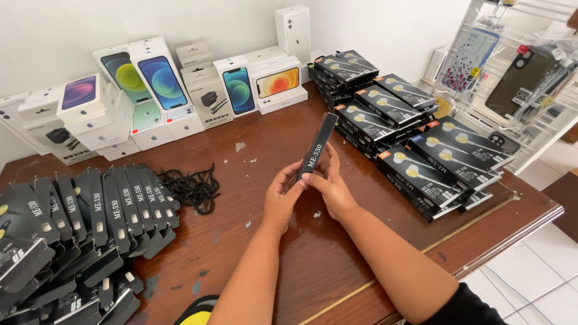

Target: Cleaning and inspecting earphone product boxes using a cloth and adjusting labels on a display table.

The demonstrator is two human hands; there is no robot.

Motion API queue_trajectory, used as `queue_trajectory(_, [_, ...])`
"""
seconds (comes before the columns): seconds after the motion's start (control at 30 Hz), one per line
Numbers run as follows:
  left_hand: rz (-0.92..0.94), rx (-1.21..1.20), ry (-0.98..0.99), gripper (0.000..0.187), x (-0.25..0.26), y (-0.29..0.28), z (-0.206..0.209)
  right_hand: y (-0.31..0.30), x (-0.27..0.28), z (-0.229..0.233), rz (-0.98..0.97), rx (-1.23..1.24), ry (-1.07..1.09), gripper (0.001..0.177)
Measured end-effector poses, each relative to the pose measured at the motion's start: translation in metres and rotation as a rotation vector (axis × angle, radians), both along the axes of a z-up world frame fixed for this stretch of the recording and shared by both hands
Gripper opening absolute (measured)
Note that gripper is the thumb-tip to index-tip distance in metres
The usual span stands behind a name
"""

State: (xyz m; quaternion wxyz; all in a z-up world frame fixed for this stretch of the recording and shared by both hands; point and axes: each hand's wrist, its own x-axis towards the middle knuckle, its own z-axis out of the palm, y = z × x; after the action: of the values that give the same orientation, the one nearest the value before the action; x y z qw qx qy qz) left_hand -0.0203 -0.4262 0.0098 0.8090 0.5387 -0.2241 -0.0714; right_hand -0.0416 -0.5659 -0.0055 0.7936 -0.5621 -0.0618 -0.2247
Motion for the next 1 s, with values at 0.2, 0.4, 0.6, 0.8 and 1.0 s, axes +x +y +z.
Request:
queue_trajectory(0.2, [-0.025, -0.012, -0.031, 0.049, 0.0, 0.0, -0.003, 0.002, -0.003, 0.01, -0.022, 0.047, -0.02, 0.102])
queue_trajectory(0.4, [-0.049, 0.081, -0.076, 0.049, 0.01, 0.001, -0.019, -0.005, -0.011, 0.04, -0.134, 0.142, -0.043, 0.092])
queue_trajectory(0.6, [-0.081, 0.112, -0.075, 0.05, 0.004, 0.002, -0.011, -0.008, -0.026, 0.065, -0.194, 0.251, -0.047, 0.088])
queue_trajectory(0.8, [-0.099, 0.164, -0.142, 0.05, 0.007, 0.001, -0.017, -0.044, -0.008, 0.043, -0.239, 0.364, -0.123, 0.081])
queue_trajectory(1.0, [-0.07, 0.181, -0.201, 0.058, 0.006, 0.001, -0.015, -0.05, -0.009, 0.045, -0.227, 0.401, -0.144, 0.082])
